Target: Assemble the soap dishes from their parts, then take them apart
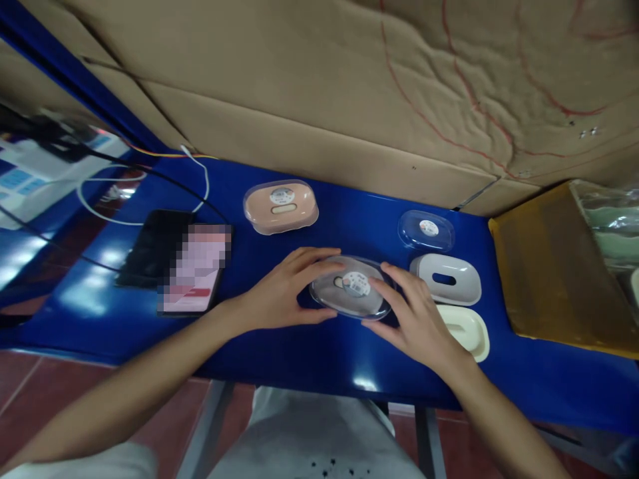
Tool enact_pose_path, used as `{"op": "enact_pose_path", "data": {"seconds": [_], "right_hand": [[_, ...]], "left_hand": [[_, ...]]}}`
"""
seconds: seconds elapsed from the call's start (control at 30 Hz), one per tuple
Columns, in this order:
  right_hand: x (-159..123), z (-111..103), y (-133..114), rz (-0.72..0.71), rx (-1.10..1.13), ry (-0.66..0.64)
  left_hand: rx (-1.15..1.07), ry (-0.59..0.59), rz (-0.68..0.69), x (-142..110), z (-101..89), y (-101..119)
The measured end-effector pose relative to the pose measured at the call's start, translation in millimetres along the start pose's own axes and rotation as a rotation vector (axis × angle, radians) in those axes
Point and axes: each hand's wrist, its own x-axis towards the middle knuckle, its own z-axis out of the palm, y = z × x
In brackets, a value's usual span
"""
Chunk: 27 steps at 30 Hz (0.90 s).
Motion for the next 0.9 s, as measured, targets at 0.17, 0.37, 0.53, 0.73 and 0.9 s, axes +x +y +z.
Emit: {"op": "enact_pose_path", "data": {"seconds": [0.17,0.37,0.53,0.73,0.9], "right_hand": [[0.6,2.5,3.2,0.01,-0.018,-0.083],[-0.9,7.7,2.9,0.015,-0.007,-0.09],[0.5,9.4,-2.1,-0.006,-0.023,-0.104],[0.3,9.9,-1.9,0.005,-0.002,-0.119],[-1.6,11.0,-0.2,0.008,0.011,-0.102]], "left_hand": [[0.003,0.019,0.026,0.5,3.4,-5.7],[-0.085,0.02,-0.027,-4.5,0.1,-6.6],[-0.212,-0.034,-0.069,-6.8,-8.5,-14.1],[-0.225,-0.056,-0.109,-6.7,-8.9,-15.4],[-0.185,-0.054,-0.099,-7.5,-7.9,-11.5]]}}
